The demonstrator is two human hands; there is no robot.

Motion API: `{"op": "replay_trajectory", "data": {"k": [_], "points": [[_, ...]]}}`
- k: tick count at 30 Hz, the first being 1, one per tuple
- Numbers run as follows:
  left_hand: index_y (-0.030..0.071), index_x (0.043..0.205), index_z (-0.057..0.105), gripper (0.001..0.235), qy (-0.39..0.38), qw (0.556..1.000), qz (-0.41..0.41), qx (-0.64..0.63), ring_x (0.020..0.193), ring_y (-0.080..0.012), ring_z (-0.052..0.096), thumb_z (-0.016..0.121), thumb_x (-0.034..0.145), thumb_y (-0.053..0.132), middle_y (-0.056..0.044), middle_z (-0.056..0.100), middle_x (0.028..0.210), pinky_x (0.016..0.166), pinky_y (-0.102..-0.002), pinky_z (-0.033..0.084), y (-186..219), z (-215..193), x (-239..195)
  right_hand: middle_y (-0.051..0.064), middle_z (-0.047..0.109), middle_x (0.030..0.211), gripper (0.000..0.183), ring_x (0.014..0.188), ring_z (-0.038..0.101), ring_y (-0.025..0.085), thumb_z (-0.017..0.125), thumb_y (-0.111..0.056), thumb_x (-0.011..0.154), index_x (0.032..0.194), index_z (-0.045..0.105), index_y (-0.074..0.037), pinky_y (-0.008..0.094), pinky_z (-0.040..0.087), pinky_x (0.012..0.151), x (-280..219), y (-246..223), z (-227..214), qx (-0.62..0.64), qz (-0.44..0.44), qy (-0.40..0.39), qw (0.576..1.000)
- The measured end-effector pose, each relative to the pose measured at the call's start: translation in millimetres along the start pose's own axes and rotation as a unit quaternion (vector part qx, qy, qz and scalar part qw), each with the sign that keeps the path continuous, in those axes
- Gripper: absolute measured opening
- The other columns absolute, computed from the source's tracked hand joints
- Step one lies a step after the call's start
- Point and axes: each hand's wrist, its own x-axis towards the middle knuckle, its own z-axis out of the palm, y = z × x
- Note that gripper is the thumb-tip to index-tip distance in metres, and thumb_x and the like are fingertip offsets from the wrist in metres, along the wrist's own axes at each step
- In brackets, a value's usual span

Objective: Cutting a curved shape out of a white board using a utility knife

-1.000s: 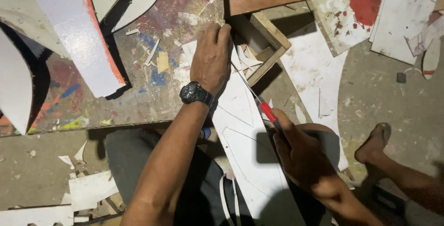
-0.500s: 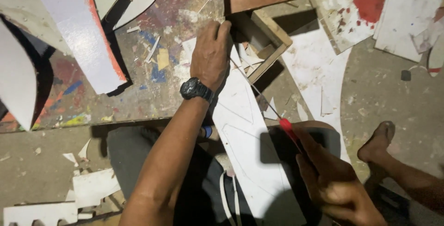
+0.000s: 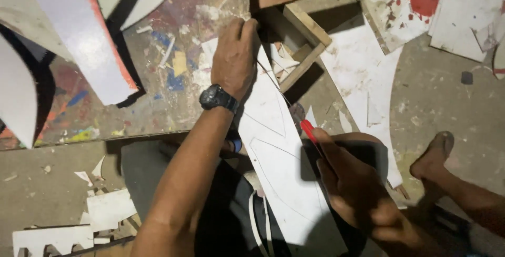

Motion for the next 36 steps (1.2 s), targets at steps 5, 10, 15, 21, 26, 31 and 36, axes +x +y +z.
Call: {"op": "replay_trajectory", "data": {"k": [5, 10, 15, 21, 26, 31, 36], "points": [[0.0, 0.132, 0.052, 0.053, -0.009, 0.999, -0.004, 0.03, 0.105, -0.0381, 0.056, 0.052, 0.084, -0.023, -0.021, 0.056, 0.119, 0.095, -0.051, 0.049, -8, 8, -1, 0.021, 0.064, 0.139, 0.059, 0.126, 0.065, 0.032, 0.055, -0.006, 0.097, 0.155, 0.042, -0.008, 0.035, 0.048, 0.105, -5, 17, 17, 0.023, -0.006, 0.001, 1.0], [-0.001, 0.146, 0.044, 0.05, -0.018, 0.999, -0.034, 0.037, 0.142, -0.0465, 0.046, 0.05, 0.099, -0.018, -0.031, 0.053, 0.142, 0.12, -0.054, 0.043, -10, 16, -5, 0.019, 0.07, 0.089, 0.064, 0.066, 0.064, 0.026, 0.061, -0.011, 0.098, 0.158, 0.041, -0.014, 0.042, 0.047, 0.061, -14, 26, 24, 0.02, 0.028, 0.012, 0.999], [0.002, 0.143, 0.047, 0.06, 0.031, 0.982, -0.161, 0.092, 0.152, -0.0376, 0.033, 0.043, 0.086, -0.017, -0.022, 0.049, 0.154, 0.129, -0.056, 0.023, 29, -10, -17, 0.02, 0.065, 0.142, 0.053, 0.098, 0.071, 0.039, 0.048, -0.015, 0.102, 0.153, 0.036, -0.007, 0.045, 0.053, 0.078, -3, -7, 8, 0.03, 0.05, -0.001, 0.998], [-0.005, 0.147, 0.046, 0.044, 0.001, 0.98, -0.168, 0.108, 0.151, -0.046, 0.031, 0.04, 0.108, 0.016, -0.027, 0.039, 0.159, 0.126, -0.059, 0.022, 46, 20, -66, 0.023, 0.074, 0.086, 0.063, 0.071, 0.069, 0.041, 0.042, -0.027, 0.097, 0.159, 0.039, -0.019, 0.049, 0.048, 0.069, 15, -62, -11, 0.058, 0.259, -0.089, 0.96], [-0.002, 0.154, 0.035, 0.052, -0.096, 0.976, -0.148, 0.125, 0.154, -0.0409, 0.024, 0.029, 0.102, 0.004, -0.027, 0.028, 0.164, 0.128, -0.056, 0.018, 25, 22, -44, 0.003, 0.053, 0.054, 0.061, 0.039, 0.045, 0.015, 0.045, -0.019, 0.099, 0.159, 0.036, -0.011, 0.03, 0.043, 0.035, 26, -71, -8, 0.107, 0.232, -0.042, 0.966], [-0.006, 0.148, 0.042, 0.046, -0.057, 0.993, -0.078, 0.07, 0.149, -0.0461, 0.033, 0.034, 0.106, 0.011, -0.029, 0.038, 0.159, 0.124, -0.06, 0.025, 12, 23, -36, 0.021, 0.058, 0.146, 0.074, 0.08, 0.076, 0.025, 0.044, -0.027, 0.096, 0.166, 0.019, -0.021, 0.036, 0.064, 0.076, 36, -82, -14, 0.178, 0.33, -0.093, 0.923], [-0.004, 0.157, 0.031, 0.053, -0.111, 0.984, -0.092, 0.1, 0.154, -0.0417, 0.025, 0.028, 0.11, 0.02, -0.026, 0.03, 0.164, 0.127, -0.054, 0.016, 12, 20, -38, -0.005, 0.043, 0.05, 0.057, 0.033, 0.038, 0.012, 0.051, -0.012, 0.098, 0.154, 0.045, -0.006, 0.029, 0.039, 0.027, 15, -41, 9, 0.111, 0.187, -0.007, 0.976]]}}
